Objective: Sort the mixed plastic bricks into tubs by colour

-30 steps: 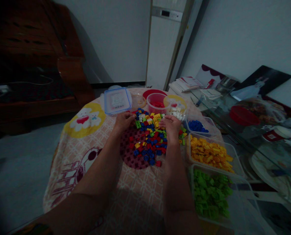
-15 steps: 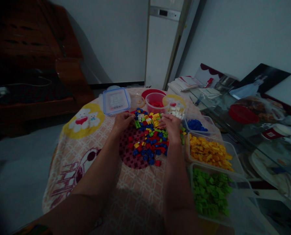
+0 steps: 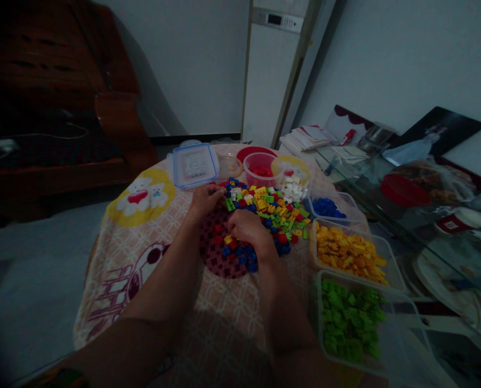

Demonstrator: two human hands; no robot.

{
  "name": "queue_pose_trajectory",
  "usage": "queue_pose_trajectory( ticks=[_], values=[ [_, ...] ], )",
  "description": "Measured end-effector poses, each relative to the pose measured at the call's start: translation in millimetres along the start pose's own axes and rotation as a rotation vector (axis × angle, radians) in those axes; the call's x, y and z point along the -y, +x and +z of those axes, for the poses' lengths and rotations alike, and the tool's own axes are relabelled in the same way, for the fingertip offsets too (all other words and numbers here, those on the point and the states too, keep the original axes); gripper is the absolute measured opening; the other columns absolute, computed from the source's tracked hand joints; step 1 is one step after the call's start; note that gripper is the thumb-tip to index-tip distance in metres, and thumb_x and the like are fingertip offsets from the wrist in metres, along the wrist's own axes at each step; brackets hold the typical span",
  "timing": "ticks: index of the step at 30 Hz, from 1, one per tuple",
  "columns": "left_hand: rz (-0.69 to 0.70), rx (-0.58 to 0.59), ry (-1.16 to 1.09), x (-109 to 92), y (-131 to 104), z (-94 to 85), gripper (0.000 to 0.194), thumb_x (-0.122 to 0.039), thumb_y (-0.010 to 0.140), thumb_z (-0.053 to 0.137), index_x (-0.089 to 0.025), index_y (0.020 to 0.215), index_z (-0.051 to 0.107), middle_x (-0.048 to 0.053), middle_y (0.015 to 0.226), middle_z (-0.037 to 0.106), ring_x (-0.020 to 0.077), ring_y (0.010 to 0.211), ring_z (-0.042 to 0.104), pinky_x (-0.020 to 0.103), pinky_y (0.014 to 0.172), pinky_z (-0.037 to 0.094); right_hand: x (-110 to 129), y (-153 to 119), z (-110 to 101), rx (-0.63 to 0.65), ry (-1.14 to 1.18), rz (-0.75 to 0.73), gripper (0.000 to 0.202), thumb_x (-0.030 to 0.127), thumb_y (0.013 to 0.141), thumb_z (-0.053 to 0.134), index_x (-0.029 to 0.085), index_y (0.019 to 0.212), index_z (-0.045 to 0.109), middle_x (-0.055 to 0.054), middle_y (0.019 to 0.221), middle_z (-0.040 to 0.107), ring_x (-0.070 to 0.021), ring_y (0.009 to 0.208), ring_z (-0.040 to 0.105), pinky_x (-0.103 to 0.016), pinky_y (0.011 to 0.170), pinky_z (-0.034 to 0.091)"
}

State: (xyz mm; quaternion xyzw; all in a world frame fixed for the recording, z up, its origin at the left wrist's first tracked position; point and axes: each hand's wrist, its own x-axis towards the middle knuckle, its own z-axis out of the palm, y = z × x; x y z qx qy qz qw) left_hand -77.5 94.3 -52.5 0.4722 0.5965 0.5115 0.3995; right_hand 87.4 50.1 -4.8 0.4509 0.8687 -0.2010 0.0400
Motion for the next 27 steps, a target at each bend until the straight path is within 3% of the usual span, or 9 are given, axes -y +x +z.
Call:
queue_pose_trajectory(
  ticks=[6, 11, 14, 17, 20, 23, 27],
  values=[
    [-0.016, 0.002, -0.004, -3, -1, -0.1, 0.010, -0.020, 0.083, 0.064, -0.015, 0.076, 0.068, 0.000, 0.065, 0.070, 0.0130, 0.053, 0.064, 0.021, 0.052, 0.051, 19, -2, 0, 0.042, -0.161, 0.072, 0.027, 0.012, 0.082, 0.065, 0.020, 0.099, 0.085, -0.012, 0.108, 0.082, -0.0269, 0.109, 0.075, -0.028, 0.084, 0.053],
    [0.010, 0.008, 0.021, -1, -1, -0.5, 0.011, -0.023, 0.082, 0.064, -0.015, 0.075, 0.068, 0.000, 0.065, 0.070, 0.0125, 0.053, 0.063, 0.021, 0.053, 0.050, 18, -1, 3, -0.010, -0.123, 0.066, 0.020, 0.011, 0.081, 0.064, 0.016, 0.088, 0.082, -0.015, 0.104, 0.082, -0.0284, 0.107, 0.076, -0.030, 0.085, 0.055],
    [0.011, 0.011, 0.012, -2, -1, -0.7, 0.011, -0.024, 0.082, 0.064, -0.016, 0.075, 0.068, 0.000, 0.065, 0.070, 0.0121, 0.052, 0.062, 0.021, 0.053, 0.049, 3, 2, 7, -0.119, 0.184, 0.042, 0.008, 0.012, 0.077, 0.068, 0.015, 0.073, 0.074, -0.010, 0.082, 0.080, -0.0236, 0.086, 0.077, -0.028, 0.077, 0.056],
    [0.011, 0.007, 0.000, -3, -2, -0.9, 0.012, -0.024, 0.081, 0.064, -0.016, 0.073, 0.066, 0.000, 0.063, 0.069, 0.0122, 0.051, 0.061, 0.022, 0.052, 0.049, -12, 4, 10, -0.156, 0.762, -0.010, 0.005, 0.019, 0.075, 0.069, 0.018, 0.072, 0.067, 0.000, 0.059, 0.070, -0.0163, 0.057, 0.069, -0.024, 0.057, 0.054],
    [0.022, 0.012, -0.001, -4, -3, -1.1, 0.013, -0.024, 0.080, 0.064, -0.016, 0.070, 0.065, -0.001, 0.061, 0.067, 0.0125, 0.050, 0.060, 0.023, 0.052, 0.049, -20, 1, 8, -0.139, 1.204, -0.133, 0.019, 0.031, 0.072, 0.078, 0.018, 0.081, 0.068, 0.001, 0.062, 0.072, -0.0151, 0.051, 0.068, -0.023, 0.049, 0.054],
    [0.028, 0.026, -0.015, -3, -3, -1.3, 0.013, -0.023, 0.080, 0.063, -0.016, 0.069, 0.066, -0.001, 0.057, 0.065, 0.0131, 0.050, 0.060, 0.023, 0.052, 0.048, -19, -7, 3, -0.123, 1.363, -0.236, 0.031, 0.037, 0.072, 0.083, 0.016, 0.094, 0.074, -0.002, 0.071, 0.077, -0.0156, 0.057, 0.073, -0.024, 0.053, 0.059],
    [0.018, 0.036, -0.033, -2, -2, -1.1, 0.014, -0.023, 0.081, 0.062, -0.017, 0.068, 0.064, -0.002, 0.055, 0.063, 0.0130, 0.049, 0.060, 0.022, 0.051, 0.048, -14, -17, -4, -0.075, 1.426, -0.336, 0.029, 0.037, 0.074, 0.086, 0.016, 0.093, 0.078, -0.003, 0.077, 0.080, -0.0165, 0.062, 0.076, -0.025, 0.058, 0.062]
  ],
)
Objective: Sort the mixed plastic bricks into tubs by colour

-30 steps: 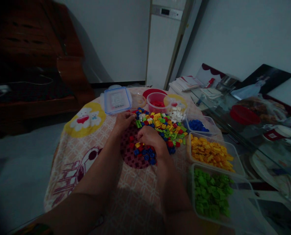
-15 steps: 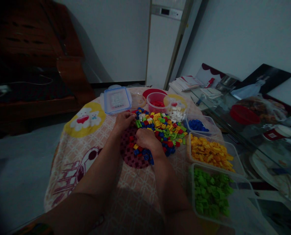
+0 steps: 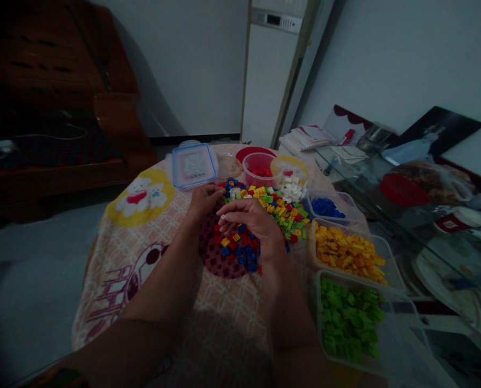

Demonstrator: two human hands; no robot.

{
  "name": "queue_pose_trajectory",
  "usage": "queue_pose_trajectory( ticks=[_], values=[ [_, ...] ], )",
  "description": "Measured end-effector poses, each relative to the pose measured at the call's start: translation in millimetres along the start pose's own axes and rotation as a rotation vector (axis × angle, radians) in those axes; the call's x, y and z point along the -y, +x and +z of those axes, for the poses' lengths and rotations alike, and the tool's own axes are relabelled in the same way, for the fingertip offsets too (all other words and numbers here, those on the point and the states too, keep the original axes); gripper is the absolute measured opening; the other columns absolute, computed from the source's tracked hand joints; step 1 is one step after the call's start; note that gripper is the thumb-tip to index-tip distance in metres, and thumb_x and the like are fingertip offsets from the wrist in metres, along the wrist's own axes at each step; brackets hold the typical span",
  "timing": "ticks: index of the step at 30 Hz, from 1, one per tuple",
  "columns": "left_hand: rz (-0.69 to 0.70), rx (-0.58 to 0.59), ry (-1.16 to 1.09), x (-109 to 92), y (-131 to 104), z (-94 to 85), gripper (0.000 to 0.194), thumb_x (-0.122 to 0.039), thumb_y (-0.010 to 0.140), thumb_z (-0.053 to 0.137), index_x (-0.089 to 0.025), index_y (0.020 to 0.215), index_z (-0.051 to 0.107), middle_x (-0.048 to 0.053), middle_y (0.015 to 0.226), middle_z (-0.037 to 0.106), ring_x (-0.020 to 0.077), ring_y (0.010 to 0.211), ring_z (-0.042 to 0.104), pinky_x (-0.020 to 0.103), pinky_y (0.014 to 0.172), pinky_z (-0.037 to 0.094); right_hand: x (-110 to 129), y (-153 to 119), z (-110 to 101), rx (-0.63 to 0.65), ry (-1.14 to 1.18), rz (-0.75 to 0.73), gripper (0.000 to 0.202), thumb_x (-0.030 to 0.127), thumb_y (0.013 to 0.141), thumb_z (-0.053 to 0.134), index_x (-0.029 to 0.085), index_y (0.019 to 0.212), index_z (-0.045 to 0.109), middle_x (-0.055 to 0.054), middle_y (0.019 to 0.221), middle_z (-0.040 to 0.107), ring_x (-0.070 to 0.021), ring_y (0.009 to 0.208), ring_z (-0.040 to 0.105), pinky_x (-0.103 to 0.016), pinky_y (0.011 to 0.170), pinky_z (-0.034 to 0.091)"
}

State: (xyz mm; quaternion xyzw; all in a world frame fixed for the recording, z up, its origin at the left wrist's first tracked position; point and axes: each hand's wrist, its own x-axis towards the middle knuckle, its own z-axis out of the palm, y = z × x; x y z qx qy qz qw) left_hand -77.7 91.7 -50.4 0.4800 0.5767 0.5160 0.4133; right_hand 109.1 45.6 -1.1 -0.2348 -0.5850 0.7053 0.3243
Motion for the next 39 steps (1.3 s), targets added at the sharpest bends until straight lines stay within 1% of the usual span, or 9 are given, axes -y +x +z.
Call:
queue_pose_trajectory(
  ticks=[4, 8, 11, 14, 19, 22, 27, 35, 39],
  values=[
    [-0.010, 0.001, -0.003, 0, 0, 0.1, 0.015, -0.023, 0.082, 0.062, -0.017, 0.068, 0.063, -0.002, 0.056, 0.063, 0.0122, 0.047, 0.059, 0.022, 0.050, 0.047, 7, -5, 5, 0.066, 0.032, -0.027, 0.028, 0.037, 0.076, 0.086, 0.016, 0.092, 0.078, -0.004, 0.079, 0.081, -0.0173, 0.066, 0.078, -0.025, 0.060, 0.064],
    [0.000, -0.005, -0.008, 0, 0, 0.1, 0.013, -0.024, 0.081, 0.063, -0.017, 0.070, 0.065, -0.001, 0.058, 0.066, 0.0126, 0.048, 0.060, 0.022, 0.051, 0.048, 11, -6, 7, 0.068, 0.045, -0.038, 0.027, 0.037, 0.077, 0.086, 0.015, 0.091, 0.076, -0.004, 0.078, 0.081, -0.0175, 0.066, 0.078, -0.024, 0.060, 0.064],
    [0.000, -0.005, 0.003, 1, 0, -0.1, 0.013, -0.025, 0.081, 0.063, -0.017, 0.071, 0.066, 0.000, 0.060, 0.067, 0.0135, 0.050, 0.061, 0.023, 0.052, 0.050, 12, -4, 7, 0.016, 0.067, -0.030, 0.028, 0.037, 0.076, 0.086, 0.016, 0.089, 0.073, -0.002, 0.076, 0.080, -0.0165, 0.062, 0.077, -0.024, 0.057, 0.064],
    [0.005, -0.001, 0.015, 0, 0, -0.5, 0.015, -0.026, 0.081, 0.065, -0.017, 0.070, 0.066, -0.001, 0.058, 0.067, 0.0129, 0.050, 0.061, 0.022, 0.052, 0.048, 12, -3, 6, -0.060, 0.087, -0.048, 0.030, 0.039, 0.075, 0.086, 0.018, 0.088, 0.069, 0.000, 0.074, 0.079, -0.0149, 0.058, 0.075, -0.023, 0.055, 0.063],
    [0.010, -0.004, 0.013, -2, -2, -0.4, 0.014, -0.025, 0.081, 0.064, -0.017, 0.070, 0.065, -0.001, 0.057, 0.066, 0.0132, 0.050, 0.062, 0.022, 0.052, 0.048, 16, -4, 4, -0.171, 0.068, -0.078, 0.026, 0.038, 0.076, 0.081, 0.020, 0.092, 0.070, 0.002, 0.071, 0.078, -0.0136, 0.056, 0.074, -0.022, 0.055, 0.062],
    [0.009, -0.010, 0.020, -2, -2, 0.4, 0.014, -0.024, 0.081, 0.064, -0.017, 0.069, 0.065, -0.001, 0.057, 0.066, 0.0128, 0.050, 0.061, 0.022, 0.053, 0.048, 18, -4, 5, -0.179, 0.057, -0.072, 0.026, 0.039, 0.076, 0.081, 0.020, 0.090, 0.070, 0.002, 0.070, 0.077, -0.0136, 0.055, 0.073, -0.022, 0.054, 0.061],
    [-0.013, -0.014, 0.008, -5, -2, 1.1, 0.013, -0.022, 0.081, 0.061, -0.017, 0.069, 0.064, -0.003, 0.054, 0.063, 0.0119, 0.047, 0.059, 0.021, 0.051, 0.047, 21, -4, 7, -0.172, 0.083, -0.066, 0.032, 0.042, 0.073, 0.084, 0.020, 0.086, 0.065, 0.002, 0.068, 0.076, -0.0142, 0.053, 0.072, -0.021, 0.049, 0.059],
    [-0.029, -0.021, -0.032, -4, -2, 1.9, 0.012, -0.020, 0.080, 0.063, -0.017, 0.069, 0.064, -0.002, 0.055, 0.064, 0.0113, 0.046, 0.058, 0.021, 0.050, 0.047, 22, -3, 6, -0.253, 0.067, -0.044, 0.037, 0.046, 0.074, 0.084, 0.021, 0.084, 0.058, 0.004, 0.064, 0.074, -0.0119, 0.048, 0.069, -0.017, 0.045, 0.054],
    [-0.024, -0.017, -0.017, -4, -3, 1.6, 0.012, -0.021, 0.081, 0.062, -0.017, 0.070, 0.065, -0.002, 0.056, 0.064, 0.0114, 0.046, 0.058, 0.022, 0.051, 0.047, 22, -3, 6, -0.256, 0.078, -0.043, 0.039, 0.047, 0.072, 0.086, 0.021, 0.083, 0.058, 0.004, 0.063, 0.074, -0.0120, 0.046, 0.068, -0.018, 0.044, 0.054]
  ],
)
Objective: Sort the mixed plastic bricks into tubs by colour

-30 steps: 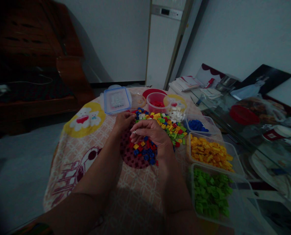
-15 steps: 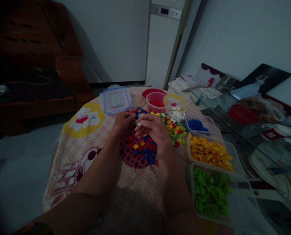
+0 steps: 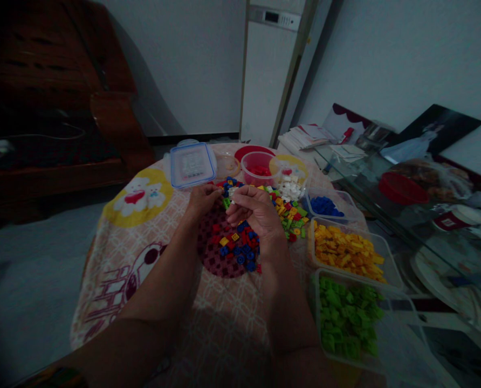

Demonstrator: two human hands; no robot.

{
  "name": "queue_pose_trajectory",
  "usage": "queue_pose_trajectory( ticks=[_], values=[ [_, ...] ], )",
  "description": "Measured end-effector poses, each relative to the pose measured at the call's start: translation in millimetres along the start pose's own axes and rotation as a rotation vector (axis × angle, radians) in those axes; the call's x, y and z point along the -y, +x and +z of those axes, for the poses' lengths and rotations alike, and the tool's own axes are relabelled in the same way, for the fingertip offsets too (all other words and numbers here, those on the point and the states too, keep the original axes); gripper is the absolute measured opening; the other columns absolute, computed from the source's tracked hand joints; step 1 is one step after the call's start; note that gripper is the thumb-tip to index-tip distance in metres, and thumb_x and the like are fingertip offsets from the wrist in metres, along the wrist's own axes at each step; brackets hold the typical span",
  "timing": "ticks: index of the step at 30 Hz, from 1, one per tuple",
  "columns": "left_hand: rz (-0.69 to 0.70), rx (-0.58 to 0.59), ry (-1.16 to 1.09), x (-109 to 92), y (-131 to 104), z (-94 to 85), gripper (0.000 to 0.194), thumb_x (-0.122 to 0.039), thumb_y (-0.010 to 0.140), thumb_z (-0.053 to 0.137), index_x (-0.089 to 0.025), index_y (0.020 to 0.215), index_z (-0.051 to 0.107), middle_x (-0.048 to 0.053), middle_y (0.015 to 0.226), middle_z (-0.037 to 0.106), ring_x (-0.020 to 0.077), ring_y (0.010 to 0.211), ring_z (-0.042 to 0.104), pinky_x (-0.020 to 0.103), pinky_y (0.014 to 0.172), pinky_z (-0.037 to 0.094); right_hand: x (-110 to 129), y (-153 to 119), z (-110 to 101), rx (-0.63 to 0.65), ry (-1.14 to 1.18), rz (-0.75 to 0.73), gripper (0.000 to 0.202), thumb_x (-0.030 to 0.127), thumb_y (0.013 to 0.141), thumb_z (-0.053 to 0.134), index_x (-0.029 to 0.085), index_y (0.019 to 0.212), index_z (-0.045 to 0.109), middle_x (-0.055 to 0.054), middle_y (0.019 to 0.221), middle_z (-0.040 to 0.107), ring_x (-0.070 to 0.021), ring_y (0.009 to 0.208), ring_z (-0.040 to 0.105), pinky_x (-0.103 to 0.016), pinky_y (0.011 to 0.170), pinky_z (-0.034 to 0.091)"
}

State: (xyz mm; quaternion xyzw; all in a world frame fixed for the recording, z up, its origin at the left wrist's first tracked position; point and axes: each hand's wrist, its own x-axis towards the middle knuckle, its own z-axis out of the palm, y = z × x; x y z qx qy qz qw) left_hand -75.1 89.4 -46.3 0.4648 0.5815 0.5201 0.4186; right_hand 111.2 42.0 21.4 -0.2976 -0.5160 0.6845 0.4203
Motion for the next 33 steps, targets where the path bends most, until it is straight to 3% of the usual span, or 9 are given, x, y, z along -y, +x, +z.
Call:
queue_pose_trajectory(
  ticks=[15, 33],
  values=[
    [0.002, -0.006, 0.016, 0.8, 0.5, 0.1, 0.016, -0.022, 0.081, 0.062, -0.017, 0.066, 0.065, -0.002, 0.053, 0.063, 0.0124, 0.046, 0.059, 0.022, 0.050, 0.047, -1.5, -1.9, 0.3, 0.041, 0.002, -0.025, 0.037, 0.046, 0.073, 0.085, 0.021, 0.085, 0.062, 0.003, 0.067, 0.076, -0.0140, 0.052, 0.072, -0.020, 0.048, 0.058],
    [0.003, -0.005, 0.030, 0.4, -0.1, -1.2, 0.014, -0.022, 0.080, 0.063, -0.016, 0.068, 0.066, -0.001, 0.054, 0.064, 0.0129, 0.047, 0.060, 0.022, 0.051, 0.048, -1.9, 0.3, 5.5, -0.020, -0.083, -0.053, 0.033, 0.044, 0.069, 0.089, 0.019, 0.080, 0.069, 0.000, 0.068, 0.077, -0.0147, 0.054, 0.072, -0.023, 0.053, 0.061]
  ],
)
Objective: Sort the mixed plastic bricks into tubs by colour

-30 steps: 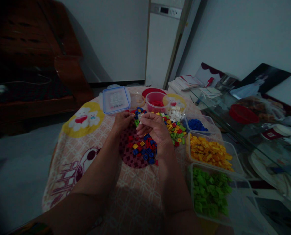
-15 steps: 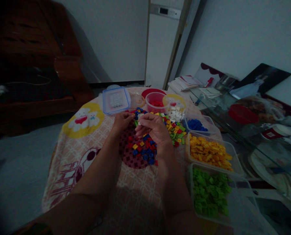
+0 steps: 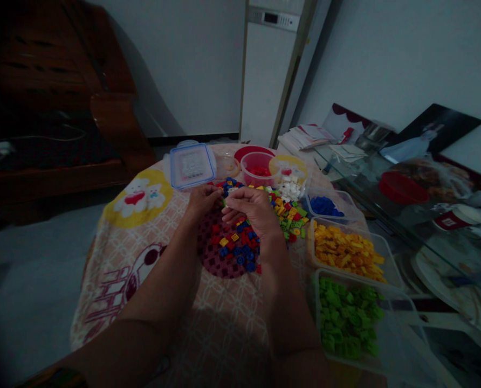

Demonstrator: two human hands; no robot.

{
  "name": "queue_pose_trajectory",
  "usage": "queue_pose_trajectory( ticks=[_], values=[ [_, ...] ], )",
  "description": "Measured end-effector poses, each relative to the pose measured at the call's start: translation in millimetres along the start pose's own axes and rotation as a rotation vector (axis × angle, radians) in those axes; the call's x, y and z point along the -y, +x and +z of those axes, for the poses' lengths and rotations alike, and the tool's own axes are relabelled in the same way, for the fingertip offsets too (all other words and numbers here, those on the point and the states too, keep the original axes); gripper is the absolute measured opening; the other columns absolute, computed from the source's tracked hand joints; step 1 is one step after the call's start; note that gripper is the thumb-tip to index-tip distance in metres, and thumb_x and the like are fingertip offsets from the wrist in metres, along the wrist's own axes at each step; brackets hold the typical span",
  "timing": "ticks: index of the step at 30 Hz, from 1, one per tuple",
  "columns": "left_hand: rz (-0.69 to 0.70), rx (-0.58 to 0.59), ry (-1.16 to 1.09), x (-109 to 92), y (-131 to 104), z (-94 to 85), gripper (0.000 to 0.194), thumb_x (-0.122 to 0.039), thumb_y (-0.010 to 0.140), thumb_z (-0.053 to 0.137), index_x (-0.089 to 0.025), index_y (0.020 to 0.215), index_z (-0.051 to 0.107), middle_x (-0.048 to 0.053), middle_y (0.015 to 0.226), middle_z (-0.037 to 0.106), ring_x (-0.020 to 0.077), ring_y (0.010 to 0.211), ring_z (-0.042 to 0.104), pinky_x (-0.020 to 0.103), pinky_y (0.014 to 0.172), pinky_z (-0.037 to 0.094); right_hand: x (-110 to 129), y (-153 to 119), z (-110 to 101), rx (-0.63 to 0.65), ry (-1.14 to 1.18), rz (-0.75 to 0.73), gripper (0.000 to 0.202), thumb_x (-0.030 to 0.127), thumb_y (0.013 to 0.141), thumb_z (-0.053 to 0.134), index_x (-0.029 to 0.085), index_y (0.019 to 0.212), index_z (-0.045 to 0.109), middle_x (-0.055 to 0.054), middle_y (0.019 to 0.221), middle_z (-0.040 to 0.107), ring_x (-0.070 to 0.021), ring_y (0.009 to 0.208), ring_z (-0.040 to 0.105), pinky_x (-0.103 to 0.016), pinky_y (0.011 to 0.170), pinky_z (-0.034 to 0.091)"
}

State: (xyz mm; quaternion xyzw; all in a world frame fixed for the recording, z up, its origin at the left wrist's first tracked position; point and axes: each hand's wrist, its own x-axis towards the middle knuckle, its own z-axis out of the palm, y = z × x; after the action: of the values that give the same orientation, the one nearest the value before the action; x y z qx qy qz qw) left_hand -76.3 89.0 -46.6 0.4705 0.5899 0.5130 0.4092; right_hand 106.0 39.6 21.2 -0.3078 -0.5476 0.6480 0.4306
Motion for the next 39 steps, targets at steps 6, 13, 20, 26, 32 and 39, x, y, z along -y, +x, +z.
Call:
queue_pose_trajectory(
  ticks=[6, 13, 20, 26, 32, 39],
  values=[
    [0.010, 0.005, 0.007, 0, 0, -0.7, 0.013, -0.024, 0.080, 0.064, -0.016, 0.071, 0.068, -0.001, 0.056, 0.066, 0.0126, 0.049, 0.060, 0.022, 0.052, 0.049, 0, 1, 3, -0.025, -0.087, -0.030, 0.034, 0.047, 0.071, 0.088, 0.019, 0.080, 0.071, 0.000, 0.066, 0.075, -0.0156, 0.055, 0.073, -0.025, 0.056, 0.063],
    [0.004, 0.002, 0.021, 2, 2, -0.1, 0.013, -0.022, 0.080, 0.064, -0.016, 0.071, 0.068, -0.001, 0.056, 0.066, 0.0127, 0.049, 0.061, 0.022, 0.052, 0.049, 0, 2, 4, -0.054, -0.108, -0.053, 0.033, 0.047, 0.071, 0.087, 0.019, 0.078, 0.071, 0.000, 0.064, 0.075, -0.0159, 0.054, 0.073, -0.025, 0.054, 0.062],
    [0.012, 0.011, 0.020, 0, 1, -0.1, 0.014, -0.021, 0.082, 0.063, -0.015, 0.070, 0.067, -0.002, 0.054, 0.064, 0.0114, 0.048, 0.060, 0.019, 0.050, 0.046, 2, 1, 5, -0.069, -0.097, -0.048, 0.034, 0.047, 0.067, 0.089, 0.019, 0.075, 0.072, 0.001, 0.063, 0.075, -0.0169, 0.053, 0.072, -0.026, 0.052, 0.062],
    [-0.020, -0.008, 0.020, 4, 4, 1.4, 0.015, -0.023, 0.083, 0.063, -0.016, 0.071, 0.068, -0.002, 0.054, 0.063, 0.0124, 0.048, 0.059, 0.021, 0.050, 0.048, -11, 8, -12, -0.251, -0.024, -0.056, 0.028, 0.037, 0.064, 0.090, 0.018, 0.075, 0.072, -0.002, 0.067, 0.076, -0.0158, 0.053, 0.071, -0.024, 0.050, 0.061],
    [-0.019, -0.006, 0.007, 7, 6, 2.0, 0.012, -0.022, 0.082, 0.065, -0.015, 0.073, 0.068, -0.001, 0.060, 0.066, 0.0116, 0.049, 0.061, 0.021, 0.051, 0.049, -33, 25, -66, -0.723, 0.154, -0.200, 0.024, 0.027, 0.067, 0.086, 0.018, 0.080, 0.067, 0.000, 0.067, 0.073, -0.0158, 0.065, 0.074, -0.029, 0.067, 0.066],
    [-0.053, 0.009, 0.039, 7, 7, 3.5, 0.010, -0.021, 0.083, 0.065, -0.016, 0.076, 0.069, -0.001, 0.062, 0.068, 0.0119, 0.053, 0.063, 0.021, 0.055, 0.051, -40, 28, -116, -0.929, 0.119, -0.388, 0.049, 0.028, 0.073, 0.079, 0.015, 0.118, 0.066, -0.009, 0.110, 0.073, -0.0228, 0.112, 0.073, -0.049, 0.105, 0.058]
  ],
)
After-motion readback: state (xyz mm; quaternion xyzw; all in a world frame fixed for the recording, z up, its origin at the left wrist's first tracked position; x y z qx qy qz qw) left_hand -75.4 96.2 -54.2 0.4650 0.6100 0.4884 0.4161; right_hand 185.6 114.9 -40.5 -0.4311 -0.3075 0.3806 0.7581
